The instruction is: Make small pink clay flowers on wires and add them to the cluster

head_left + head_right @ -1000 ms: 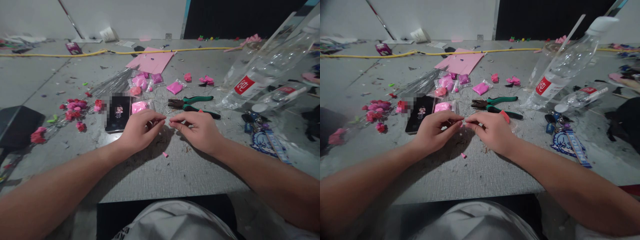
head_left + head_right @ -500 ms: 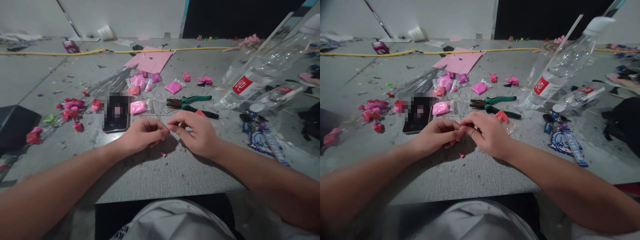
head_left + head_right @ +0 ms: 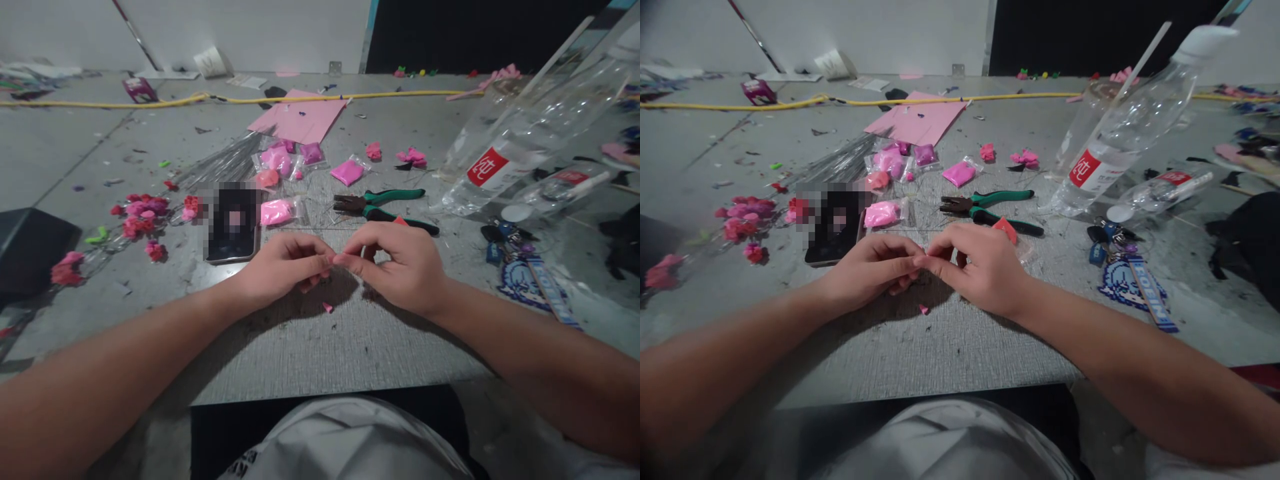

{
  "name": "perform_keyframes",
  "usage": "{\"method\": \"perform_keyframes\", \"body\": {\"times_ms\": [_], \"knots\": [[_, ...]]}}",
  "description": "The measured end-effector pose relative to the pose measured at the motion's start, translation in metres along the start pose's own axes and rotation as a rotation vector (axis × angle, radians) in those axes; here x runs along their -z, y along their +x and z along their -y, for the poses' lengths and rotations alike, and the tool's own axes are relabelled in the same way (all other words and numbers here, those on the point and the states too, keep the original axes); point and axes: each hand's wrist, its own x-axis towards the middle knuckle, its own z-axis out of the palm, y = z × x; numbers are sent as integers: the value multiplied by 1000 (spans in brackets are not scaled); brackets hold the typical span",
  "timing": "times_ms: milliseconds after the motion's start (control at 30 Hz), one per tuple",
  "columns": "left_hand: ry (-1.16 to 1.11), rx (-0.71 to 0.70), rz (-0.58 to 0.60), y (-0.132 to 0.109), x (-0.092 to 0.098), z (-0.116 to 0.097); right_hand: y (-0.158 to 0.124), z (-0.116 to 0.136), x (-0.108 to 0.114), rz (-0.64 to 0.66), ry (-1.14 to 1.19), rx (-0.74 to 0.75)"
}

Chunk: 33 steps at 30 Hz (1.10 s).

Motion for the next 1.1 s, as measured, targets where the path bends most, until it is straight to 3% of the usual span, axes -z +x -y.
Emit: {"method": "perform_keyframes", "body": {"times_ms": [500,833,1100], "knots": [[-47,15,104,-2,0,-2,-1,-5,-5,22,74,201],[-118,13,72,-2,4,1,-3,-6,-4,68,99,161],[-116,18,80,-2,4,2,-2,0,-7,39,213,37]]}}
